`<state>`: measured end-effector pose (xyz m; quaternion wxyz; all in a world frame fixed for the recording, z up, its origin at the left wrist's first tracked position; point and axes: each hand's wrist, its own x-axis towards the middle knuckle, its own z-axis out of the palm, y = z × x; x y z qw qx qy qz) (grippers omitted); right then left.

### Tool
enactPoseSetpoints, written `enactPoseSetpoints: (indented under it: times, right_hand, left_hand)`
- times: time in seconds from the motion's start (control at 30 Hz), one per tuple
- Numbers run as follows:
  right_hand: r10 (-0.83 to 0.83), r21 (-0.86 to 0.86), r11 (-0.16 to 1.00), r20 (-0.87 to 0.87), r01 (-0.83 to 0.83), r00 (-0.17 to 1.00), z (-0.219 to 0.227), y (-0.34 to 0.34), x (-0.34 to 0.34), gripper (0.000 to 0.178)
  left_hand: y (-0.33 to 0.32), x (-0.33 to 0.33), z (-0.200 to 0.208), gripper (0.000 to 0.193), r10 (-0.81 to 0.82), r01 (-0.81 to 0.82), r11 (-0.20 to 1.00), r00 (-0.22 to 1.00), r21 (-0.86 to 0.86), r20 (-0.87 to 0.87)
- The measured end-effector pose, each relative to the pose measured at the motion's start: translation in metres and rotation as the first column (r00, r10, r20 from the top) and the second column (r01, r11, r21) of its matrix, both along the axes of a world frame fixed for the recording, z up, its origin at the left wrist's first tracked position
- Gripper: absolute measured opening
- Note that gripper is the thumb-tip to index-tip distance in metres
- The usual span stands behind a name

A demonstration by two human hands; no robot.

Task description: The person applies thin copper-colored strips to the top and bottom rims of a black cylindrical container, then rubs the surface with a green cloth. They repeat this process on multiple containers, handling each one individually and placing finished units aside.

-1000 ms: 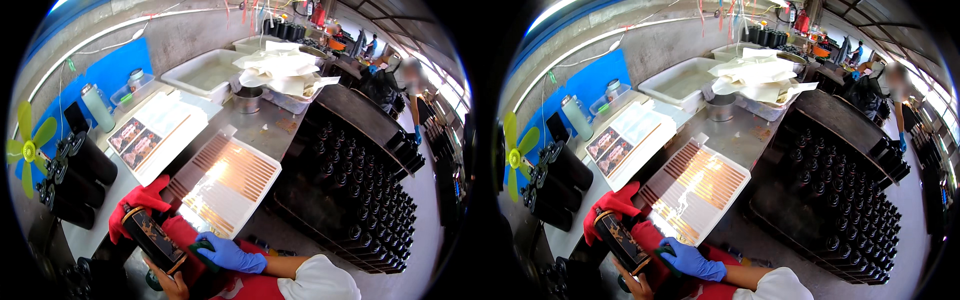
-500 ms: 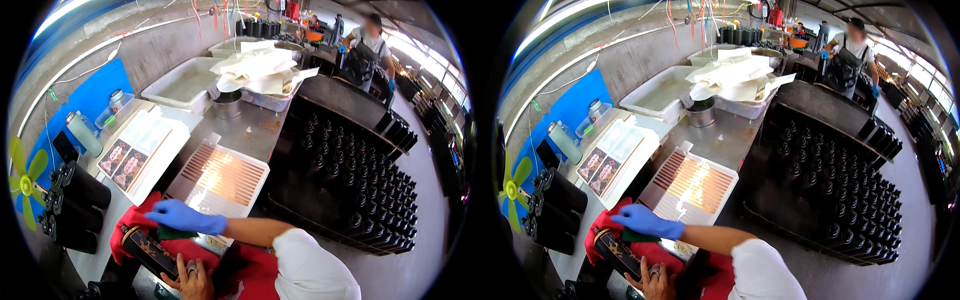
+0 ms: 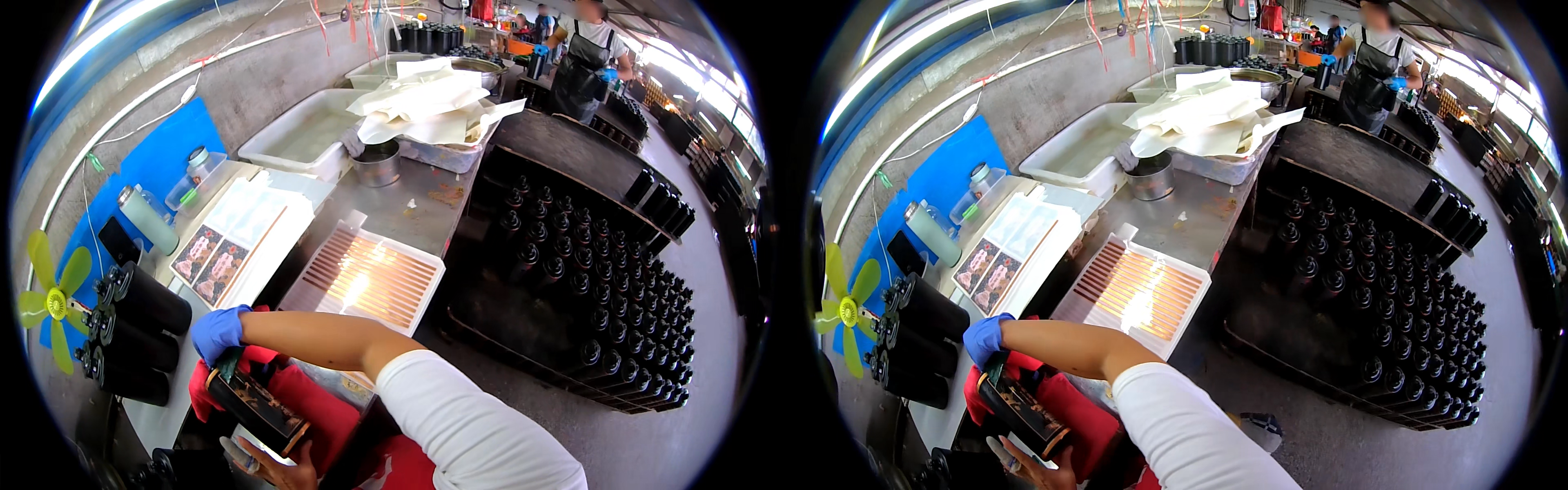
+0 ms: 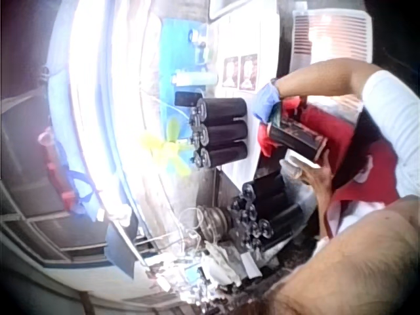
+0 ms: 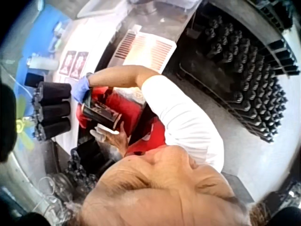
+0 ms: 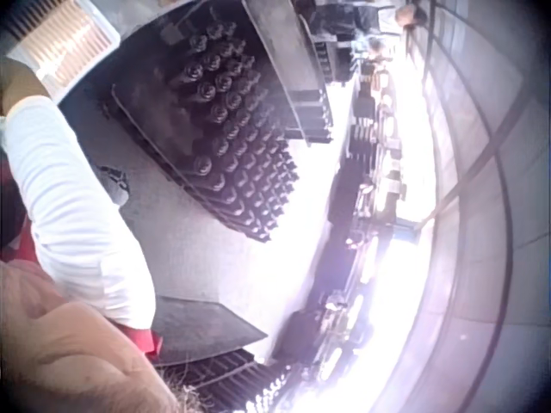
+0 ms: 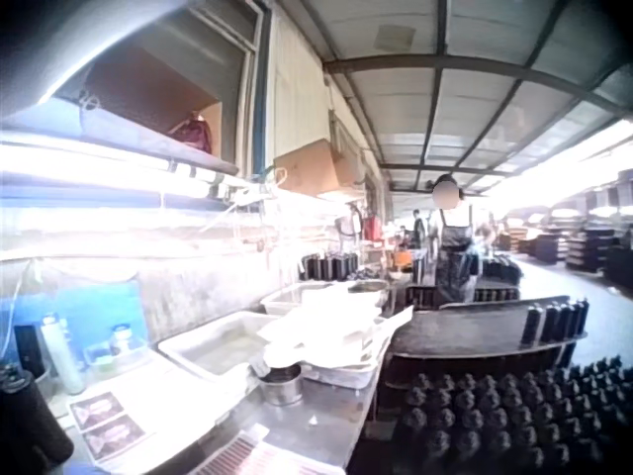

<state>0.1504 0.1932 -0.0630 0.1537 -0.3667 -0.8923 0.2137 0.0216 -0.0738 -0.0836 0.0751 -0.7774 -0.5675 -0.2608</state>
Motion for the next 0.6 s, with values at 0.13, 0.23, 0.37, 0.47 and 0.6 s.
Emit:
enactPoseSetpoints:
  times: [0.13, 0.23, 0.37, 0.47, 0.6]
  right_hand:
    - [0.035, -0.002, 0.999, 0.073, -0.034, 0.997, 0.022, -0.003, -0.014, 0.035]
    - [0.055, -0.007, 0.998, 0.013, -0.055, 0.998, 0.013, -0.004, -0.002, 0.033]
    - [0.211, -0.131, 0.954, -0.344, -0.269, 0.915, 0.028, -0.021, 0.022, 0.034]
    - [0.255, -0.014, 0.965, -0.202, -0.263, 0.946, 0.068, -0.074, 0.059, 0.038]
    - [0.069, 0.047, 0.997, -0.298, -0.057, 0.952, 0.105, -0.177, 0.138, 0.036]
  left_hand:
    - [-0.001, 0.001, -0.01, 0.109, 0.118, -0.119, 0.993, 0.979, -0.001, 0.167]
    - [-0.002, 0.002, -0.022, 0.117, 0.095, -0.095, 0.995, 0.973, -0.007, 0.21]
    - [-0.003, 0.001, -0.027, 0.109, 0.04, -0.06, 0.987, 0.99, 0.147, 0.136]
    - [0.003, 0.004, -0.032, 0.097, -0.045, 0.025, 0.956, 0.997, 0.291, 0.06]
    - [0.011, -0.003, -0.033, 0.092, -0.125, 0.129, 0.95, 0.992, 0.284, -0.031]
